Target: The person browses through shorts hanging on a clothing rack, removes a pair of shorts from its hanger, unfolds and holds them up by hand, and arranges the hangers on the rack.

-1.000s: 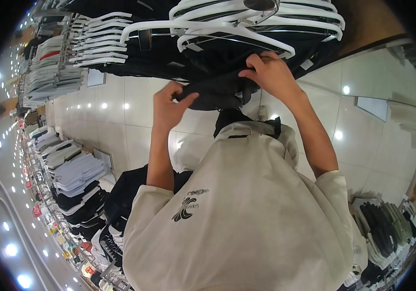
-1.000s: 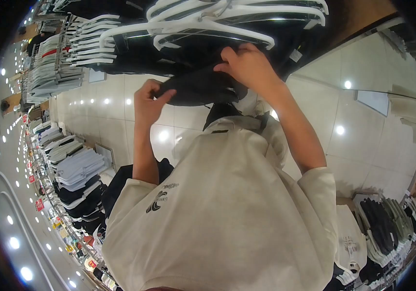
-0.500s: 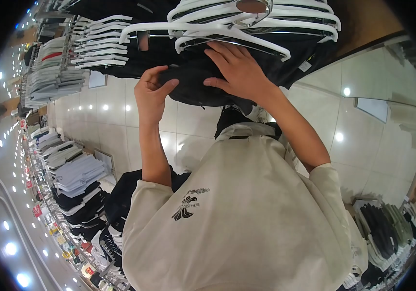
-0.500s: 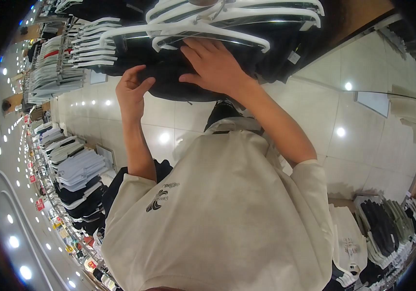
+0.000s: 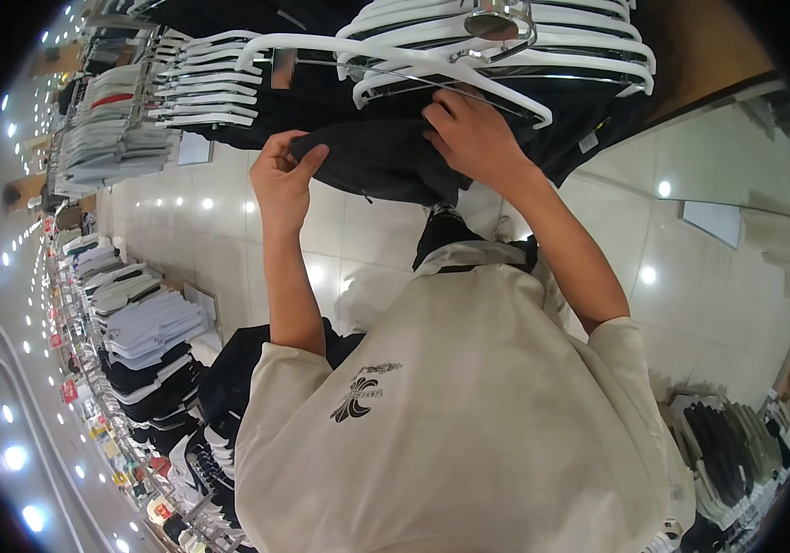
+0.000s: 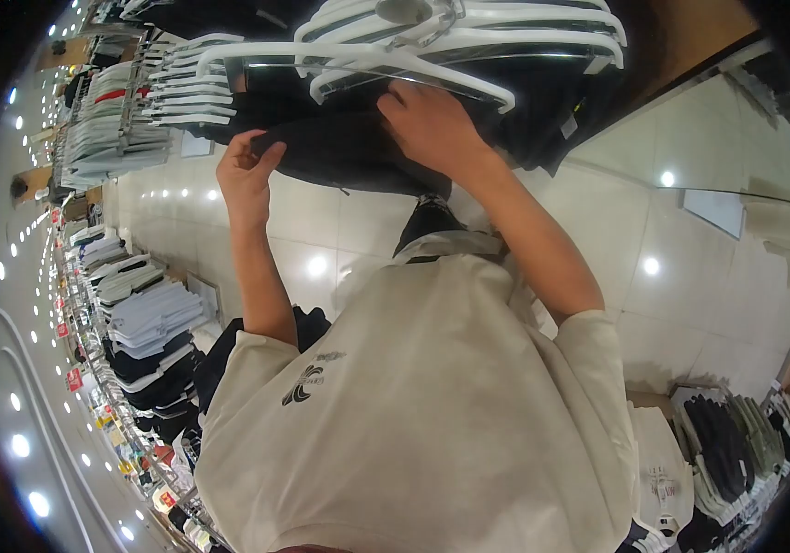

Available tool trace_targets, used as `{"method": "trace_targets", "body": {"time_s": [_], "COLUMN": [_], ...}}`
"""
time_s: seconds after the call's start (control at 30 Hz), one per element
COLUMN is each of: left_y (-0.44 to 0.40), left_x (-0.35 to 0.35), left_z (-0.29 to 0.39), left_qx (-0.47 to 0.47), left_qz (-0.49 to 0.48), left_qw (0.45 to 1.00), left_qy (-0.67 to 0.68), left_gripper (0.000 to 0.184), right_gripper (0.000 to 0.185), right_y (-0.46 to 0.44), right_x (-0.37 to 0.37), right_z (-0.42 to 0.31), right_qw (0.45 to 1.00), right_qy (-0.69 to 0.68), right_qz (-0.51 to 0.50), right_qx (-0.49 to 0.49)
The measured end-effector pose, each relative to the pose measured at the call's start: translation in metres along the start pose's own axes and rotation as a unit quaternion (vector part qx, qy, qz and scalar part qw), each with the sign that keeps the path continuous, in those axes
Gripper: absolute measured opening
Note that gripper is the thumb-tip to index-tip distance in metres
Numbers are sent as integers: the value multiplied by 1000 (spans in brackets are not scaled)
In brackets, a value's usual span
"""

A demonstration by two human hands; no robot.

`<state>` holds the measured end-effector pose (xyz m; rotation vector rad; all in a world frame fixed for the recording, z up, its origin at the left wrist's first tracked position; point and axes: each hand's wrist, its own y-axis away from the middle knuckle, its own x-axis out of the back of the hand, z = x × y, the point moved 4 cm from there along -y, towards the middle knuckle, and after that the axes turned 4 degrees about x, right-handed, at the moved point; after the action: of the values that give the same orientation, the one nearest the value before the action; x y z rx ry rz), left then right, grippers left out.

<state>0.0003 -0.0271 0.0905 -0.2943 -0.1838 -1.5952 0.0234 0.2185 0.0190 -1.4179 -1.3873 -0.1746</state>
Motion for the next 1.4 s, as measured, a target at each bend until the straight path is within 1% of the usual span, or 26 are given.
{"method": "trace_targets", "body": {"time_s": [0.1, 0.13, 0.23, 0.27, 0.33, 0.37, 0.43, 0.47, 0.5, 0.53, 0.63, 0.67, 0.77, 0.87, 0.97, 1.07, 1.17, 1.2, 1.3, 1.4], "left_y": [-3, -2, 6, 7, 12, 13, 13, 13, 11, 11, 10, 10, 12, 12, 13, 16, 19, 21, 25, 28], "left_x": [2, -2, -13, -13, -16, -17, -20, -21, -23, -24, -25, -25, -28, -26, -20, -15, -15, -15, -15, -19], "left_z": [-15, -13, -9, -12, -19, -23, -25, -25, -25, -25, -25, -23, -15, -15, -20, -22, -18, -16, -18, -11], "left_qx": [9, -1, -17, -16, -7, 0, 6, 7, 7, 9, 17, 22, 26, 19, 17, 10, -8, -15, -6, -5], "left_qz": [3, -2, -15, -22, -31, -35, -39, -42, -44, -49, -57, -58, -55, -45, -37, -25, -10, -5, -23, -47], "left_qw": [996, 998, 1000, 999, 999, 999, 999, 999, 999, 998, 996, 996, 995, 995, 995, 997, 999, 999, 999, 998], "left_qy": [-84, -65, -22, -18, -8, -1, 5, 5, 7, 24, 65, 69, 81, 92, 92, 67, 52, 50, 49, 42], "left_gripper": [22, 23, 24, 24, 24, 24, 24, 24, 24, 24, 25, 24, 24, 23, 23, 22, 22, 22, 22, 20], "right_gripper": [30, 33, 34, 37, 43, 55, 62, 60, 58, 57, 50, 49, 43, 31, 22, 18, 16, 17, 18, 25], "right_y": [10, 18, 62, 78, 111, 121, 119, 118, 114, 112, 109, 110, 103, 99, 100, 106, 109, 110, 108, 114], "right_x": [16, 23, 47, 51, 59, 59, 56, 50, 44, 38, 35, 31, 33, 41, 42, 45, 56, 60, 65, 59], "right_z": [-11, -16, -23, -10, 14, 26, 43, 52, 60, 67, 88, 92, 84, 83, 82, 87, 97, 99, 98, 98], "right_qw": [996, 987, 975, 974, 946, 926, 922, 896, 856, 802, 826, 860, 827, 891, 893, 883, 911, 904, 874, 831], "right_qy": [-67, -77, -52, -39, -10, -29, -76, -202, -323, -439, -433, -378, -420, -301, -306, -314, -259, -266, -339, -401], "right_qz": [51, 112, 190, 223, 280, 298, 280, 280, 278, 270, 194, 190, 174, 76, 129, 160, 163, 159, 164, 156], "right_qx": [25, 81, 105, 15, -163, -230, -258, -279, -293, -301, -305, -284, -332, -332, -304, -309, -277, -295, -307, -353]}}
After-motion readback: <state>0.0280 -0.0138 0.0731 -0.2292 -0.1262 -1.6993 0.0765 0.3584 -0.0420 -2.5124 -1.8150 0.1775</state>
